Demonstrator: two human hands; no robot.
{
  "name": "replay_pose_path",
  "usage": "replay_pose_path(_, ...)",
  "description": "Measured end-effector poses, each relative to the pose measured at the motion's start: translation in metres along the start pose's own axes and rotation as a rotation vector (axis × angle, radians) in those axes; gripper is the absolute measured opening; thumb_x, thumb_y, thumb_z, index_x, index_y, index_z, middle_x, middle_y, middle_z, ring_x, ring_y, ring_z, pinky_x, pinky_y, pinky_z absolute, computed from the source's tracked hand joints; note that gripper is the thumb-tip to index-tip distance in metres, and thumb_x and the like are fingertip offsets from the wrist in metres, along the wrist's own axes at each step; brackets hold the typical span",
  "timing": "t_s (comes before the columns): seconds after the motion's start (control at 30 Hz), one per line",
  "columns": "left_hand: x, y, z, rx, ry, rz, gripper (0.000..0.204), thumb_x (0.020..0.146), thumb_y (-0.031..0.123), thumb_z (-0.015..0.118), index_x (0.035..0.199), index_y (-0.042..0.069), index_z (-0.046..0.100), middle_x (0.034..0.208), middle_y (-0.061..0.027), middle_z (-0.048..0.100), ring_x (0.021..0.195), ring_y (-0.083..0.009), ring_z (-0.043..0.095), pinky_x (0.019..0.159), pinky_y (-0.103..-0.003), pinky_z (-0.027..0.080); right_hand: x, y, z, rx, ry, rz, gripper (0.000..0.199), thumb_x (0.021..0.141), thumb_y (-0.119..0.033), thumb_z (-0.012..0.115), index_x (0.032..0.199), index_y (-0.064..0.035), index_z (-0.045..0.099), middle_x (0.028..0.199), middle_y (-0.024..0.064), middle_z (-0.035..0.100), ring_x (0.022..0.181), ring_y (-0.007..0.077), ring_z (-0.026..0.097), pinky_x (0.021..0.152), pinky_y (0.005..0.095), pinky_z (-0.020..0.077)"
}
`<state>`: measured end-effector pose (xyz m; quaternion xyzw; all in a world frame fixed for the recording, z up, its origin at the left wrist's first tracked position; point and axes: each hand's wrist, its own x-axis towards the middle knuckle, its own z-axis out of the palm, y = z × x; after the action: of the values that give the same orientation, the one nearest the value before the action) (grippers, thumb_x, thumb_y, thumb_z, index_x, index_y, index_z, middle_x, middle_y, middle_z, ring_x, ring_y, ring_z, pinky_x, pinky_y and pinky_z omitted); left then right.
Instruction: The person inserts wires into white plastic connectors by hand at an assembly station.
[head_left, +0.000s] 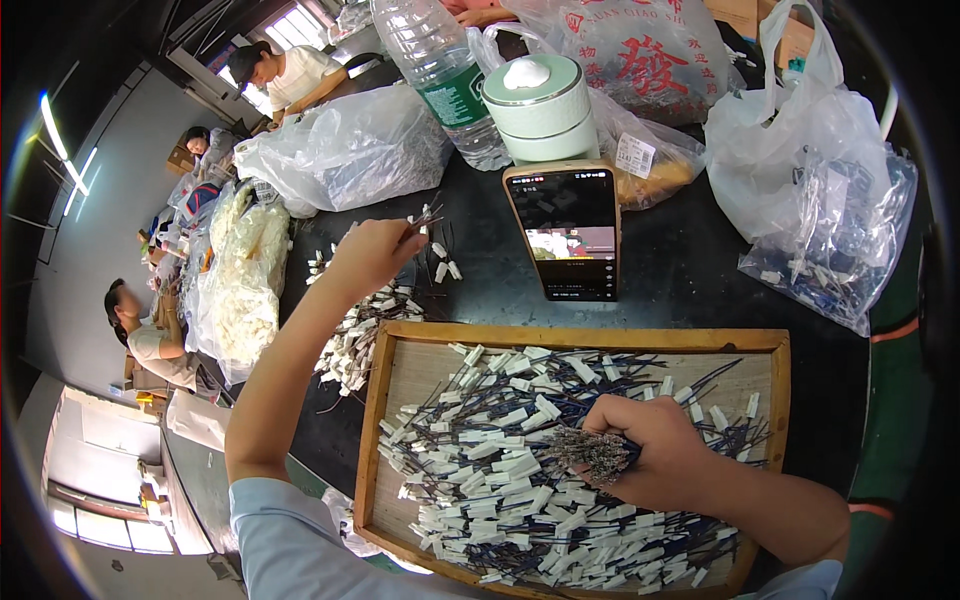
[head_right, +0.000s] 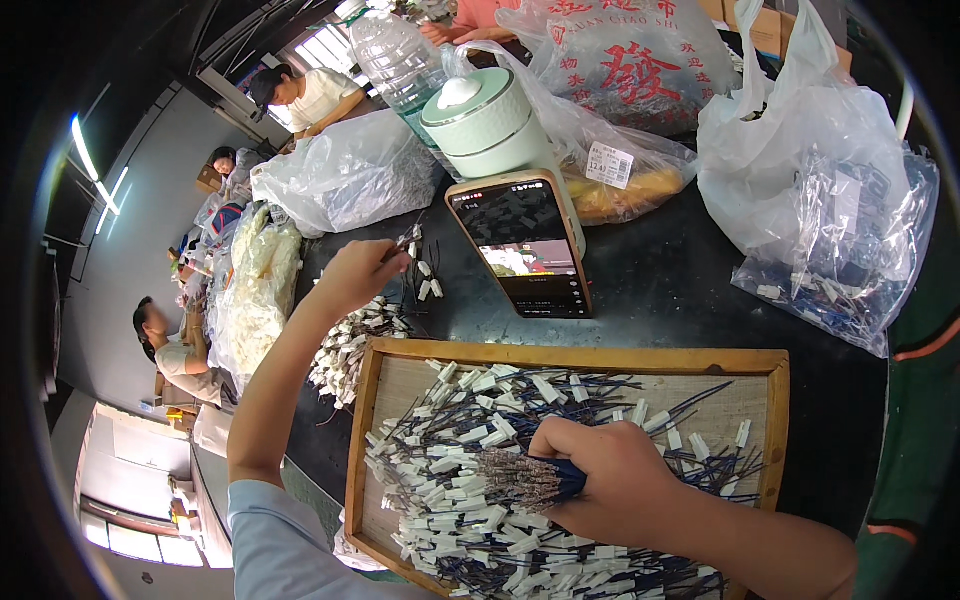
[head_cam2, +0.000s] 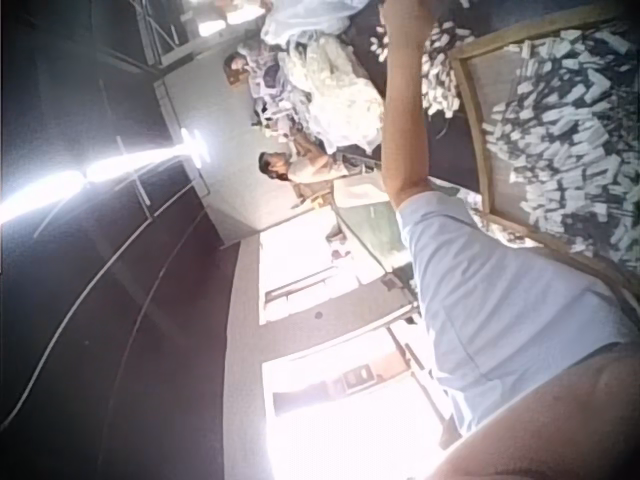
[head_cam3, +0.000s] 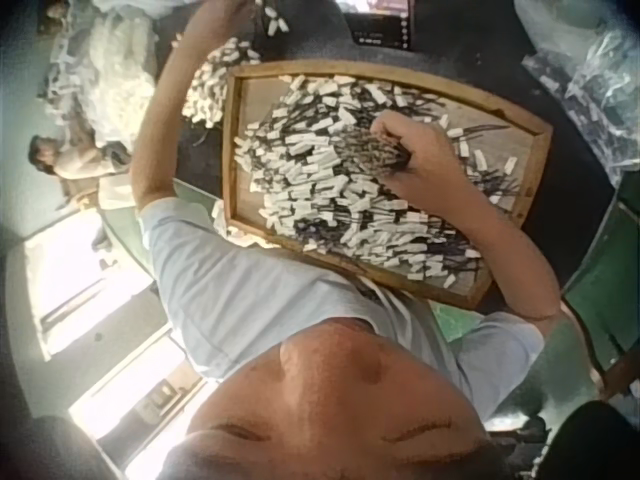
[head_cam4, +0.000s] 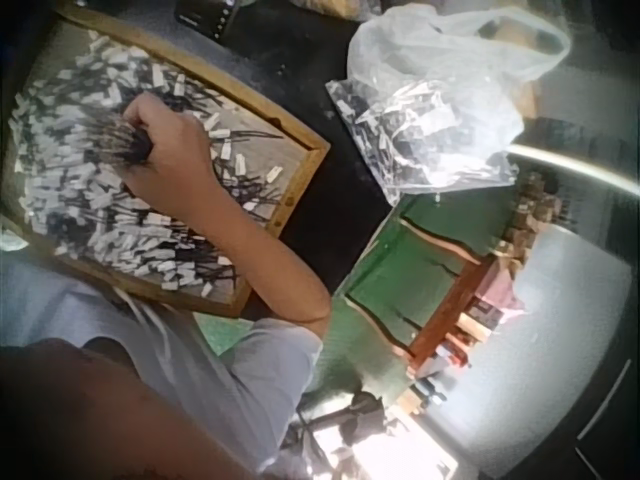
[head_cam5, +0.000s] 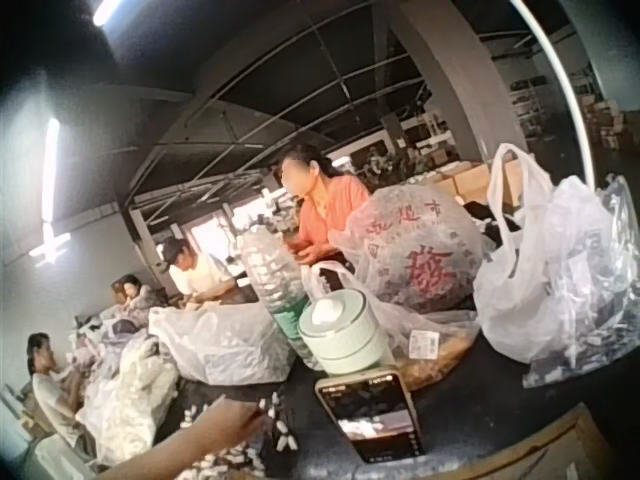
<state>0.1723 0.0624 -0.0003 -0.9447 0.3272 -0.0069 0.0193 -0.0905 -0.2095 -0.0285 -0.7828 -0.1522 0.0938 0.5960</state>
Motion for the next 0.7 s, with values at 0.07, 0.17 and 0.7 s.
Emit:
replay_pose_path(0.07, 0.007, 0.007, 0.009, -0.040, -0.091, -0.109, 0.032, 0.088, 0.033, 0.058, 0.082, 0.002, 0.064, 0.069, -0.0159, 0.062, 0.065, -0.0350, 0.060, 0.061, -0.044, 0.044, -0.001, 0.002, 0.001, -0.005, 0.006, -0.002, 0.027, 0.072, -0.018, 0.074, 0.085, -0.0062, 0.054, 0.066, 0.0087, 0.061, 0.060, 0.0274, 0.062, 0.054, 0.0329, 0.0451)
replay_pose_path(0.17, 0.019, 0.006, 0.019, 0.045, -0.096, -0.153, 0.042, 0.085, 0.041, 0.060, 0.074, 0.001, 0.064, 0.068, -0.0180, 0.062, 0.065, -0.0344, 0.060, 0.060, -0.043, 0.044, -0.001, 0.003, 0.001, -0.012, 0.005, -0.016, 0.028, 0.072, -0.018, 0.074, 0.086, -0.0062, 0.054, 0.066, 0.0086, 0.061, 0.059, 0.0278, 0.061, 0.053, 0.0331, 0.0446)
replay_pose_path(0.7, 0.006, -0.013, 0.037, 0.167, 0.037, -0.239, 0.028, 0.082, 0.025, 0.052, 0.080, -0.002, 0.058, 0.070, -0.0249, 0.061, 0.069, -0.0410, 0.060, 0.067, -0.050, 0.047, -0.001, 0.005, 0.000, 0.002, 0.022, -0.043, 0.028, 0.071, -0.016, 0.073, 0.087, -0.0064, 0.053, 0.064, 0.0097, 0.060, 0.058, 0.0300, 0.060, 0.052, 0.0349, 0.0440)
